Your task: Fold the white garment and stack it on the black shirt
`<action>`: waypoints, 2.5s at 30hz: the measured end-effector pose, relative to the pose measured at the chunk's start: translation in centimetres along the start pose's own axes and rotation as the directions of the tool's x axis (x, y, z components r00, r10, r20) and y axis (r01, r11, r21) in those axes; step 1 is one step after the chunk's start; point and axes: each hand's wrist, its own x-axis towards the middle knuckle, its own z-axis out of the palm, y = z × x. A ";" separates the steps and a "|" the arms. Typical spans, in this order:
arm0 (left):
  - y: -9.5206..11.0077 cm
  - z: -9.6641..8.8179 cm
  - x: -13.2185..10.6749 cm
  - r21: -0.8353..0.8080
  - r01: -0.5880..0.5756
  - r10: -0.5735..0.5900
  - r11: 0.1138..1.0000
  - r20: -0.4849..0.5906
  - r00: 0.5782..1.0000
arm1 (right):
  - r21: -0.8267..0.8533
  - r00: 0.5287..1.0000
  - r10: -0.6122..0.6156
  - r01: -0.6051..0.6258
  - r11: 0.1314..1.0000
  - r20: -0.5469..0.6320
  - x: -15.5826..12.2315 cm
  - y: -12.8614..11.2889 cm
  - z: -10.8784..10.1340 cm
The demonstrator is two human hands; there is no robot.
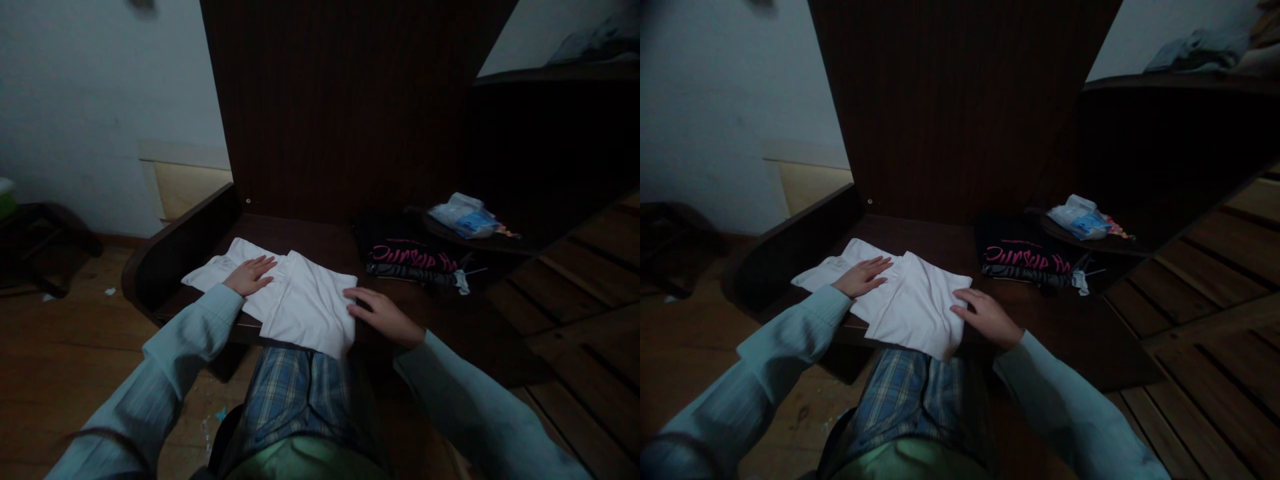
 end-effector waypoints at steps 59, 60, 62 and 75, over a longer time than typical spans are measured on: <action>1.2 -0.4 1.6 0.082 0.395 -0.390 0.915 -0.073 0.918 | -0.095 0.945 -0.193 0.174 0.980 -0.263 -0.6 -0.1 2.0; 1.2 -0.4 1.7 0.079 0.407 -0.403 0.910 -0.068 0.913 | -0.128 0.948 -0.215 0.189 0.974 -0.236 -1.0 -0.4 2.4; 1.3 -0.4 1.8 0.076 0.421 -0.417 0.904 -0.066 0.907 | -0.196 0.947 -0.232 0.190 0.962 -0.222 -1.4 -0.7 3.3; 2.6 -0.1 0.7 0.122 0.447 -0.445 0.886 -0.040 0.895 | -0.304 0.962 -0.123 0.044 0.952 -0.246 1.1 1.5 2.9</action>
